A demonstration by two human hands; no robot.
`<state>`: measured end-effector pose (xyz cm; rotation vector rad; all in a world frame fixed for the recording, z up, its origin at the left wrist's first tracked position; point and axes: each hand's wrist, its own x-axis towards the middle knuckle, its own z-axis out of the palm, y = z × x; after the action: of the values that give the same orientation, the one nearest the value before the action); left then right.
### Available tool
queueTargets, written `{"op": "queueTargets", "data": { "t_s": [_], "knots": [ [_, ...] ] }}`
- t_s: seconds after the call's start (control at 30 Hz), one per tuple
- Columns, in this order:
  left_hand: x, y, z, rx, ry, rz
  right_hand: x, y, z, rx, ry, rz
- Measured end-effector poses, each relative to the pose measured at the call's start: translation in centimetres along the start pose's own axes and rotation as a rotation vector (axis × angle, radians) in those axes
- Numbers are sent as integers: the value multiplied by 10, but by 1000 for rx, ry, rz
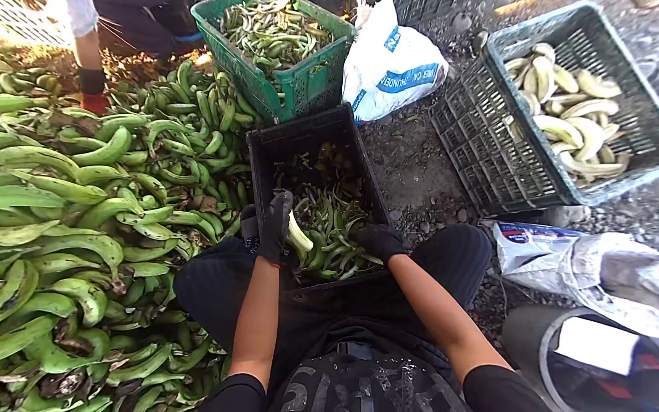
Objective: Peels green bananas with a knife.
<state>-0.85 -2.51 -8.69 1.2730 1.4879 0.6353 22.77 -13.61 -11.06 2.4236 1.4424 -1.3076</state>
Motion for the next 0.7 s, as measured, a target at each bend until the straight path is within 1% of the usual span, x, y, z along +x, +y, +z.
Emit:
{"op": "queueTargets", "data": {
  "t_s": [0.03,0.07,0.13,0.2,0.27,0.33,0.37,0.4,0.43,0.47,0.53,0.57,0.6,0.63,0.67,0.7],
  "knots": [
    [0,3,-3,109,49,4,1,8,3,-34,-45,63],
    [3,2,-5,243,109,12,3,16,7,-31,-88,85],
    [0,-6,-8,501,132,23,4,28,16,21,-119,81],
    [-18,-12,-7,680,42,23,-1,32,25,86,-115,43],
    [-28,-16,0,813,-109,-31,-15,32,19,116,-96,32],
    [-21,-35,8,943,-234,-142,-27,33,19,105,-93,40],
    [-14,-38,16,1007,-272,-167,-28,34,21,100,-93,48],
    [-9,-29,26,1024,-300,-172,-29,35,23,108,-100,45],
    [-6,-13,41,962,-306,-143,-29,36,23,119,-109,38],
    [-7,11,59,814,-301,-88,-31,37,21,143,-121,35],
    [-13,70,103,393,-268,73,-40,37,15,175,-118,23],
    [-21,104,125,138,-319,140,-45,36,12,163,-125,4],
    [-31,137,142,-103,-428,188,-46,35,13,146,-126,-18],
    [-39,166,156,-307,-550,199,-46,34,14,129,-121,-29],
    [-45,185,166,-442,-657,210,-44,35,16,122,-108,-24],
    [-49,195,170,-498,-720,229,-43,36,19,109,-106,-16]
  ]
}}
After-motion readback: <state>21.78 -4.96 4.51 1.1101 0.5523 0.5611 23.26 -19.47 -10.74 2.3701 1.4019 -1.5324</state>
